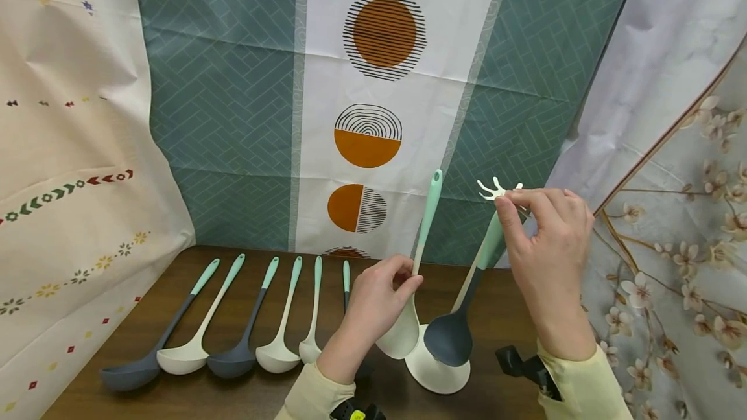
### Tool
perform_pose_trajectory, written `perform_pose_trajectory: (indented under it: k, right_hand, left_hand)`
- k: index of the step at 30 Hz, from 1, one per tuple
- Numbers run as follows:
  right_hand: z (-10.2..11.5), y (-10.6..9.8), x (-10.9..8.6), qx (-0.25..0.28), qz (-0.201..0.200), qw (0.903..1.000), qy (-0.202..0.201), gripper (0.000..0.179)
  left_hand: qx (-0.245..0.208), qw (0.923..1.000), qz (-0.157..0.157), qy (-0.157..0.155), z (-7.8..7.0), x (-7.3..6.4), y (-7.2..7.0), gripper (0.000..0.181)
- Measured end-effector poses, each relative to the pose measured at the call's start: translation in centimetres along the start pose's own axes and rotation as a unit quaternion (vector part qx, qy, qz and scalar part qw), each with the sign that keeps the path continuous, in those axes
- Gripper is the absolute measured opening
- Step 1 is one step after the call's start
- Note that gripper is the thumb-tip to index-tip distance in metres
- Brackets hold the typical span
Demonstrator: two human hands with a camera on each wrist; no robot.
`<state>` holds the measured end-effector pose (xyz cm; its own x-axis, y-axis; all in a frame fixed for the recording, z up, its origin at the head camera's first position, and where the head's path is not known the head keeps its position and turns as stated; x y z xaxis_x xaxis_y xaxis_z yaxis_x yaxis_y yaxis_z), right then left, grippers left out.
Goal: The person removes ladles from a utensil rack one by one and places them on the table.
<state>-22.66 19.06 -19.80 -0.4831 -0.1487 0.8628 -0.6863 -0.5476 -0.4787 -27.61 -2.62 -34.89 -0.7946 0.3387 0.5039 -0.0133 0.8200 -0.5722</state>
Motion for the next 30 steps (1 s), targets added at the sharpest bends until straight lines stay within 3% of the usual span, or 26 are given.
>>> perform_pose_trajectory:
  k: [9,23,30]
  right_hand:
    - [-0.5,0.2,0.1,0.015,-0.011,0.9998,0.004,0.028]
    - [-0.9,0.0,0.2,0.033,-0.014,0.9993,0.011,0.026]
    - [-0.9,-0.1,0.1,0.029,-0.013,0.9994,0.014,0.028]
  left_hand:
    - [0.015,0.9998,0.004,-0.016,0.7,-0.1,0.4,0.012]
    - [0.021,0.9951,0.032,-0.091,3.3,0.0,1.8,0.012]
    - [0.029,0.9925,0.031,-0.115,4.9,0.0,2.7,0.013]
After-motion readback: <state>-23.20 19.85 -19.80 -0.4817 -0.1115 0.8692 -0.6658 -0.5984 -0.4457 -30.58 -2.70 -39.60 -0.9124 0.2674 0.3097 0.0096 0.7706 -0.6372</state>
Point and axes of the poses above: each hand's wrist, its own x-axis towards the middle knuckle, its own y-axis out of the palm, z = x × y, the point moved 6 cm from there along x, towards the middle knuckle, and after that the axes turned 14 degrees about z, right-handed, at the moved point
